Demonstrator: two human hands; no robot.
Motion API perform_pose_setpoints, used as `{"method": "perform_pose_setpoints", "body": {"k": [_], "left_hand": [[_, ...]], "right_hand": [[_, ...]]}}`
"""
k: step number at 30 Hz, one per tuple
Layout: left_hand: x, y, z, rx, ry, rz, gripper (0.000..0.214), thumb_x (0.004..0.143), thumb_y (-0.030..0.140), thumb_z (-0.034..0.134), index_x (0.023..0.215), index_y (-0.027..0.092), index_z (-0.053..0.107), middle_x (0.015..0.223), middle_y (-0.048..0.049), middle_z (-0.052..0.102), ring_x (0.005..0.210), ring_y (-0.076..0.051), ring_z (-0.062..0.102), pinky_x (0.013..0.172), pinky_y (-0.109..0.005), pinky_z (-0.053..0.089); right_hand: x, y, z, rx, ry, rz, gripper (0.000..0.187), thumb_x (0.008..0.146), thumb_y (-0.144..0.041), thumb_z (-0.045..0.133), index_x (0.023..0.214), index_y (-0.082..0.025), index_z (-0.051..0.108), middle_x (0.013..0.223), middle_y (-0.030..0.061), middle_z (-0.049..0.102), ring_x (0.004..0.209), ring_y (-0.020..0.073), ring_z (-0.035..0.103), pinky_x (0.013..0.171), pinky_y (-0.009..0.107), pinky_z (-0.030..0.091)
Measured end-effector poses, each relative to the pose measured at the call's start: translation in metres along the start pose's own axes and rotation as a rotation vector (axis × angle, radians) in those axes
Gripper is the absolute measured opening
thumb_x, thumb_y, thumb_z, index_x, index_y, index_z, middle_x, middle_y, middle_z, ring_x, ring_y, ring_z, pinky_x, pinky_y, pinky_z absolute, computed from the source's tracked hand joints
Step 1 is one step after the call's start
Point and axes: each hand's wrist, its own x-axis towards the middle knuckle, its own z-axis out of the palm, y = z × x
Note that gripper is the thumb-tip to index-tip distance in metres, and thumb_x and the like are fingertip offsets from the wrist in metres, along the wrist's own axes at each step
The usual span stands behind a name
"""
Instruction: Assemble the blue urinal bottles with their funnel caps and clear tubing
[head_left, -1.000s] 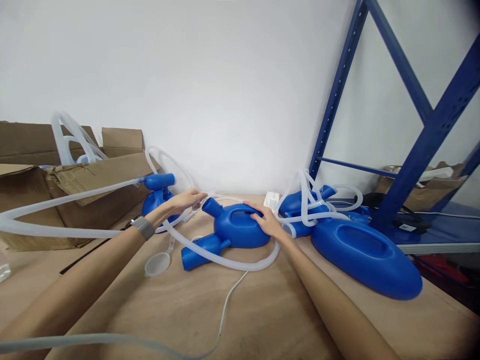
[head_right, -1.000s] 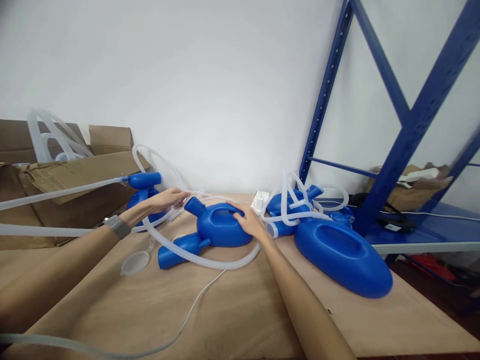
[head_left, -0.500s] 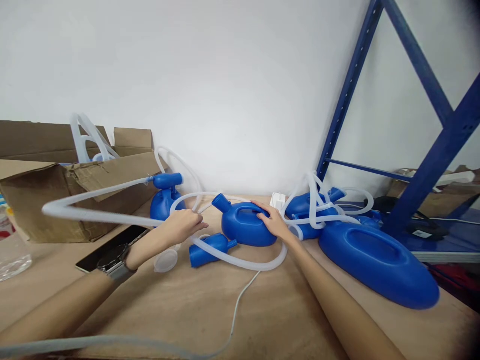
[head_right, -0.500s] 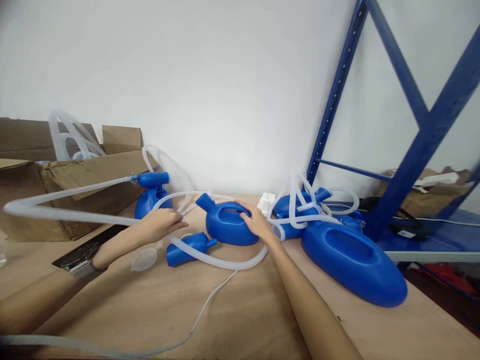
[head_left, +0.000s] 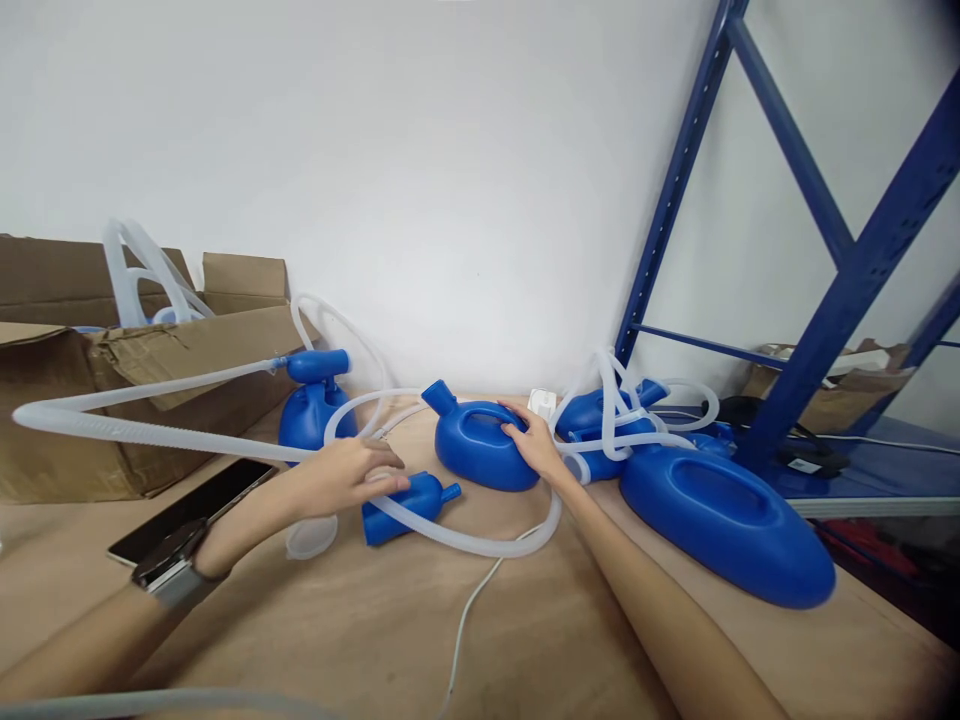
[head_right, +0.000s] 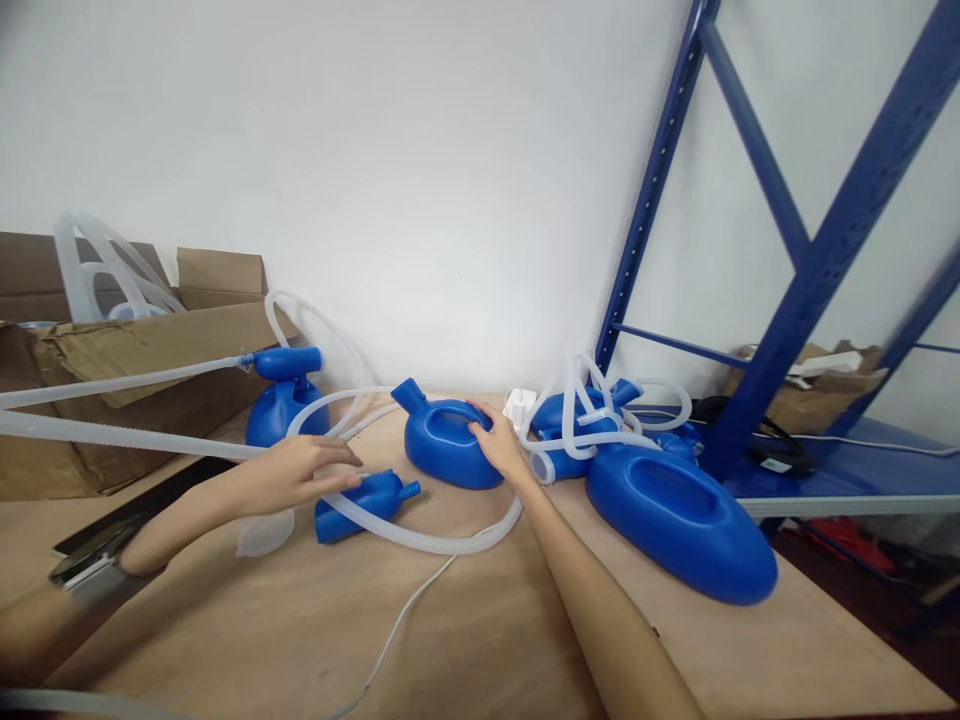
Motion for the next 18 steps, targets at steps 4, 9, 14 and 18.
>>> {"method": "perform_pose_setpoints", "body": {"k": [4, 9, 14, 18], "left_hand": [[-0.014, 0.009, 0.012, 0.096, -0.007, 0.225, 0.039, 0.099, 0.052, 0.059, 0.125, 0.025, 0.071, 0.117, -0.0076, 0.073, 0.101, -0.024, 0.069, 0.089, -0.032, 0.048], [-0.003, 0.001, 0.019, 0.205, 0.079, 0.326, 0.028, 0.107, 0.034, 0.046, 0.113, 0.024, 0.072, 0.096, -0.0054, 0.070, 0.087, -0.020, 0.066, 0.083, -0.032, 0.047], [0.022, -0.006, 0.003, 0.374, 0.371, 0.076, 0.029, 0.106, 0.033, 0.046, 0.109, 0.019, 0.072, 0.108, -0.0131, 0.065, 0.096, -0.025, 0.062, 0.080, -0.036, 0.047], [0.052, -0.017, -0.009, 0.402, 0.259, -0.330, 0.032, 0.106, 0.034, 0.044, 0.119, 0.020, 0.070, 0.102, -0.0109, 0.066, 0.080, -0.023, 0.066, 0.067, -0.032, 0.045]], "right_hand": [[0.008, -0.008, -0.008, 0.055, 0.094, 0.001, 0.049, 0.076, -0.026, 0.064, 0.125, -0.024, 0.073, 0.127, 0.0068, 0.075, 0.123, 0.0283, 0.066, 0.113, 0.048, 0.047], [0.013, -0.052, -0.026, 0.319, 0.299, 0.073, 0.057, 0.073, -0.032, 0.075, 0.129, -0.022, 0.067, 0.107, 0.0074, 0.080, 0.110, 0.0304, 0.072, 0.102, 0.050, 0.053], [-0.002, -0.109, -0.054, 0.407, 0.346, 0.047, 0.057, 0.071, -0.029, 0.081, 0.126, -0.026, 0.067, 0.101, 0.0033, 0.080, 0.110, 0.0287, 0.072, 0.102, 0.047, 0.053], [-0.022, -0.144, -0.082, 0.372, 0.323, -0.003, 0.052, 0.073, -0.029, 0.083, 0.123, -0.031, 0.069, 0.100, 0.0009, 0.079, 0.107, 0.0275, 0.073, 0.095, 0.043, 0.056]]}}
